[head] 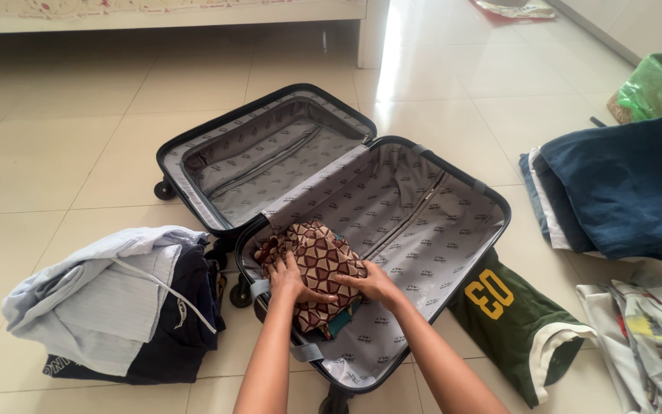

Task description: The person folds a patterned cloth and several other garments on the floor, then places them into an open suitcase. The person handles the items one at a time, smoothing and folding them before packing.

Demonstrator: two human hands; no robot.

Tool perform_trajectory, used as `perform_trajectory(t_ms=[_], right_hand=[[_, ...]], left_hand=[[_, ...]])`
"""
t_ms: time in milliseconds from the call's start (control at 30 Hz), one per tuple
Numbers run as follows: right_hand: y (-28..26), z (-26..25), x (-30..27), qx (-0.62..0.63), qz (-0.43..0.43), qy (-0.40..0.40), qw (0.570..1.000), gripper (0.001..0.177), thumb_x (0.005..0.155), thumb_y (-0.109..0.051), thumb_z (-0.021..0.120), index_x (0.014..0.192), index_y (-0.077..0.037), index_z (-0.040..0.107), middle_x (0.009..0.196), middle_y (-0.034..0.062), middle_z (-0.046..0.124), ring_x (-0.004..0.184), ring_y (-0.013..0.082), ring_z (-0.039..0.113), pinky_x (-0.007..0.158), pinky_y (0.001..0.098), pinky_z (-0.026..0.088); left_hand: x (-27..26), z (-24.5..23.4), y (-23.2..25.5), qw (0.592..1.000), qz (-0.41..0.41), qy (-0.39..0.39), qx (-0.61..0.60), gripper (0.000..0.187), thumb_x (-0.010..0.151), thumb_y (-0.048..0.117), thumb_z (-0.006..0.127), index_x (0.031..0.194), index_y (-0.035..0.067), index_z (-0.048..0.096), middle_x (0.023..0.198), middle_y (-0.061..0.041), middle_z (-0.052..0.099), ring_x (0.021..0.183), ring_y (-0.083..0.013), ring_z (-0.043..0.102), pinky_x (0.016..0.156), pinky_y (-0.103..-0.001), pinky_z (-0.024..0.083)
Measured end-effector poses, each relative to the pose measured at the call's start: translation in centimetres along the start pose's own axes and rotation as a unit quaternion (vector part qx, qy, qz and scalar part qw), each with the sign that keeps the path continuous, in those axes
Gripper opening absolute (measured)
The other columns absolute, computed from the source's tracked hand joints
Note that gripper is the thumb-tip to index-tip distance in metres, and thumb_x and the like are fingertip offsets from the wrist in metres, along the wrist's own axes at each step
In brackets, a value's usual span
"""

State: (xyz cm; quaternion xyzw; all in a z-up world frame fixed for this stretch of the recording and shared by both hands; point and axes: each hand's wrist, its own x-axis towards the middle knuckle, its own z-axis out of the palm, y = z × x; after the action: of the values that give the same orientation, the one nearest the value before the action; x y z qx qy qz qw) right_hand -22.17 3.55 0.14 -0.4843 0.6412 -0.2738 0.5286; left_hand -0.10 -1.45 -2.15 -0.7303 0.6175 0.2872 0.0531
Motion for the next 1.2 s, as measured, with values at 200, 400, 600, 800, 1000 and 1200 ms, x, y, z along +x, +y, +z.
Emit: perform_trajectory(t_ms=[200, 400, 600, 800, 1000, 1200], right_hand=[[0.0, -0.4, 0.6, 0.013, -0.004, -0.028, 1.0, 0.071, 0.07, -0.044, 0.087, 0.124, -0.002, 0.069, 0.114, 0.0126, 0.079, 0.103, 0.0218, 0.075, 0.09, 0.0354, 0.059], [0.6, -0.5, 1.1, -0.002, 0.001, -0.013, 1.0, 0.07, 0.072, -0.043, 0.089, 0.125, -0.002, 0.067, 0.114, 0.0107, 0.077, 0.103, 0.0197, 0.074, 0.092, 0.0348, 0.058], [0.2, -0.3, 1.1, -0.004, -0.006, -0.013, 1.0, 0.064, 0.071, -0.043, 0.088, 0.119, -0.003, 0.073, 0.109, 0.0099, 0.079, 0.098, 0.0197, 0.076, 0.088, 0.0345, 0.059], [0.1, -0.2, 1.1, -0.004, -0.005, -0.003, 1.0, 0.063, 0.071, -0.043, 0.088, 0.117, -0.003, 0.074, 0.107, 0.0109, 0.08, 0.095, 0.0192, 0.076, 0.085, 0.0342, 0.06], [0.0, 0.0, 1.1, 0.002, -0.004, -0.013, 1.0, 0.061, 0.073, -0.042, 0.088, 0.117, -0.002, 0.073, 0.108, 0.0111, 0.08, 0.097, 0.0199, 0.076, 0.088, 0.0349, 0.059], [-0.6, 0.3, 0.7, -0.005, -0.029, -0.041, 0.999, 0.061, 0.075, -0.043, 0.084, 0.121, -0.005, 0.071, 0.112, 0.009, 0.078, 0.102, 0.0194, 0.074, 0.092, 0.0352, 0.057]], left_hand=[[-0.1, 0.0, 0.3, 1.0, 0.007, 0.003, -0.028, 0.178, 0.026, 0.07, 0.099, 0.165, 0.013, 0.002, 0.168, -0.019, 0.019, 0.156, -0.0397, 0.02, 0.126, -0.046, 0.029], [0.1, -0.1, 0.4, 1.0, 0.009, 0.008, -0.029, 0.178, 0.025, 0.068, 0.101, 0.163, 0.01, 0.005, 0.167, -0.021, 0.02, 0.155, -0.0397, 0.02, 0.125, -0.045, 0.03], [0.1, -0.2, 0.1, 0.999, 0.017, 0.018, -0.044, 0.179, 0.023, 0.067, 0.101, 0.164, 0.01, 0.006, 0.166, -0.02, 0.022, 0.155, -0.041, 0.021, 0.125, -0.045, 0.03], [0.5, -0.6, 0.2, 1.0, 0.013, 0.005, -0.024, 0.18, 0.022, 0.068, 0.099, 0.164, 0.009, 0.006, 0.165, -0.019, 0.026, 0.154, -0.0396, 0.026, 0.125, -0.045, 0.033], [0.8, 0.0, -0.2, 0.999, 0.025, 0.018, -0.034, 0.18, 0.023, 0.068, 0.101, 0.163, 0.008, 0.005, 0.166, -0.022, 0.021, 0.155, -0.0412, 0.022, 0.125, -0.045, 0.031], [1.2, -0.5, -0.3, 0.999, 0.033, 0.006, -0.014, 0.178, 0.03, 0.069, 0.101, 0.163, 0.008, -0.001, 0.169, -0.025, 0.008, 0.156, -0.0459, 0.008, 0.126, -0.048, 0.024]])
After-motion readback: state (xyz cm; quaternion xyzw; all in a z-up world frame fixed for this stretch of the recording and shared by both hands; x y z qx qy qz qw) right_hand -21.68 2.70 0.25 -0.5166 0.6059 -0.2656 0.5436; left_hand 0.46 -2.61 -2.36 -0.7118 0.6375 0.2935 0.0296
